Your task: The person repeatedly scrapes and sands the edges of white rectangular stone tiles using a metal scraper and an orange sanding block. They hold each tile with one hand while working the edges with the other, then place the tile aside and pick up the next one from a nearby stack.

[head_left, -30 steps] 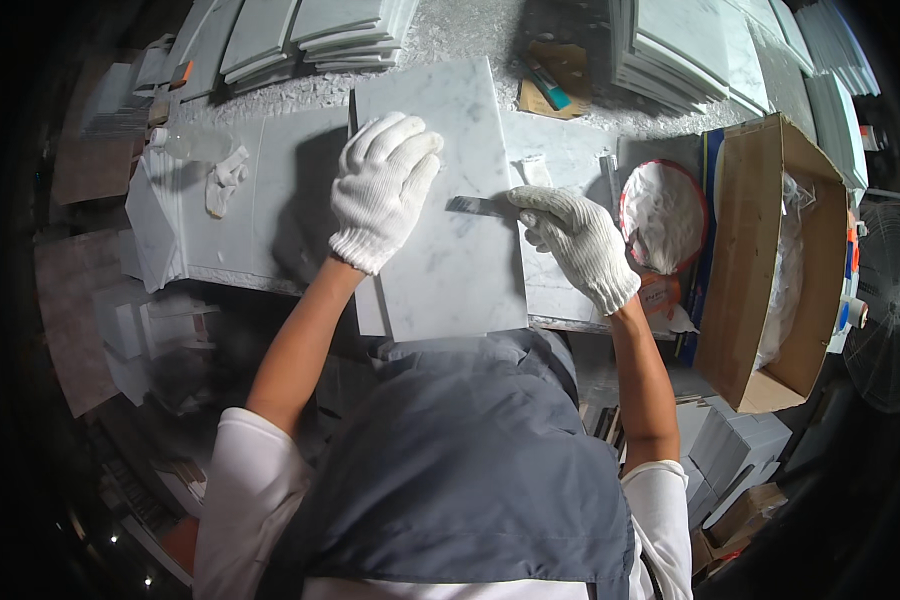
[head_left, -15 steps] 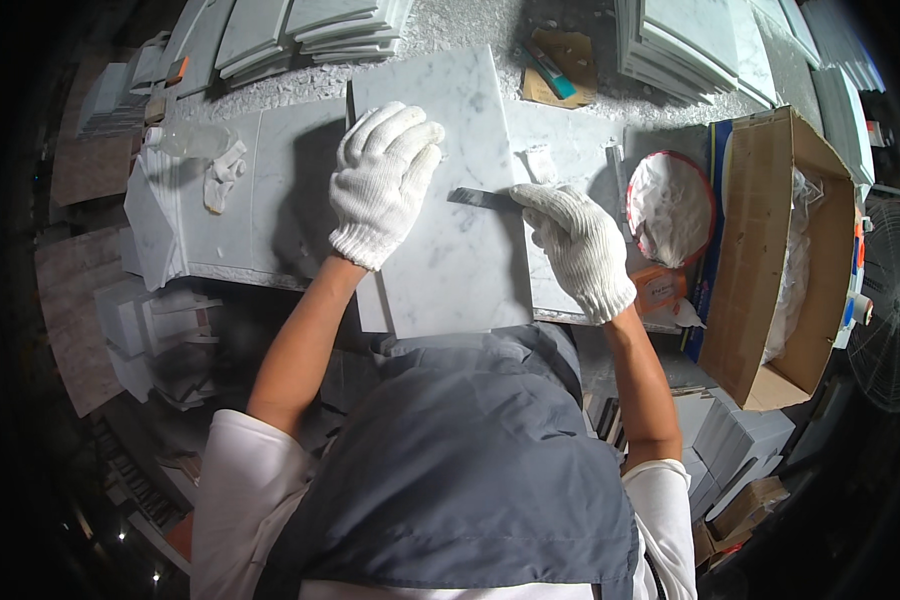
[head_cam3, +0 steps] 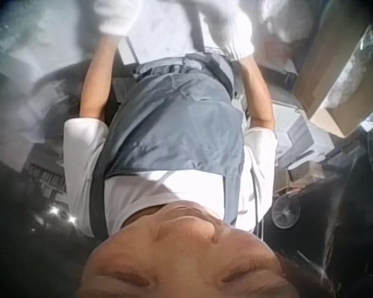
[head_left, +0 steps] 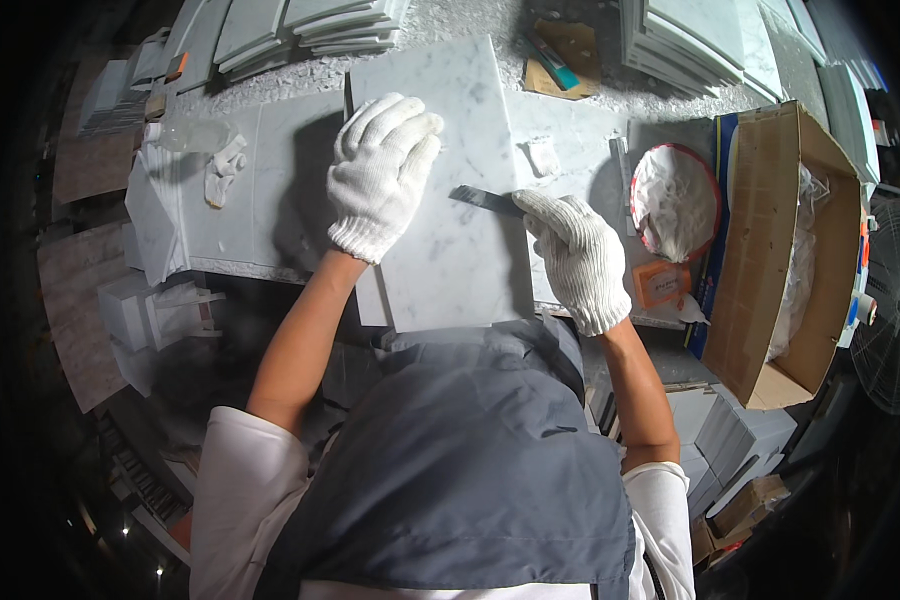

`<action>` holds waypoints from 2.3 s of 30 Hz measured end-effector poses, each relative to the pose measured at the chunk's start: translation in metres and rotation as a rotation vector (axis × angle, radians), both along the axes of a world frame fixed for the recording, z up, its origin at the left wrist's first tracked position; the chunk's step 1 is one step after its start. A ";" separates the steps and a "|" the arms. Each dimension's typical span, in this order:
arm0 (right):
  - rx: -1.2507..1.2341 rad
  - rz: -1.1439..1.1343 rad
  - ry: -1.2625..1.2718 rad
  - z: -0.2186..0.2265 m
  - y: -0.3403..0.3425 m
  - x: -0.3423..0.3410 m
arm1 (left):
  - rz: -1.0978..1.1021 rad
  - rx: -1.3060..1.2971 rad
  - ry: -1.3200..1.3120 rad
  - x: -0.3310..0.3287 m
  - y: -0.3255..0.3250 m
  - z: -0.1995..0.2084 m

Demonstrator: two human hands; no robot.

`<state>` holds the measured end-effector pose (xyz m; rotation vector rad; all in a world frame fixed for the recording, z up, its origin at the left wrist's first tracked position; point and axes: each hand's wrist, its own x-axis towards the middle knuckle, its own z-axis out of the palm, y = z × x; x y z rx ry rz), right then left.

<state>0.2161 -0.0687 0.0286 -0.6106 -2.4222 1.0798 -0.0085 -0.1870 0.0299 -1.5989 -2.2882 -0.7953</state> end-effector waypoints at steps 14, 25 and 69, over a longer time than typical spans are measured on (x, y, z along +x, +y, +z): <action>-0.437 -0.004 -0.206 0.017 0.006 0.007 | 0.010 0.031 -0.020 -0.003 0.000 -0.007; -0.286 0.234 -0.155 0.027 0.014 0.006 | -0.001 0.022 -0.015 -0.004 -0.001 -0.009; -0.610 0.024 -0.102 0.003 0.024 0.015 | -0.205 -0.034 0.036 0.002 0.016 0.001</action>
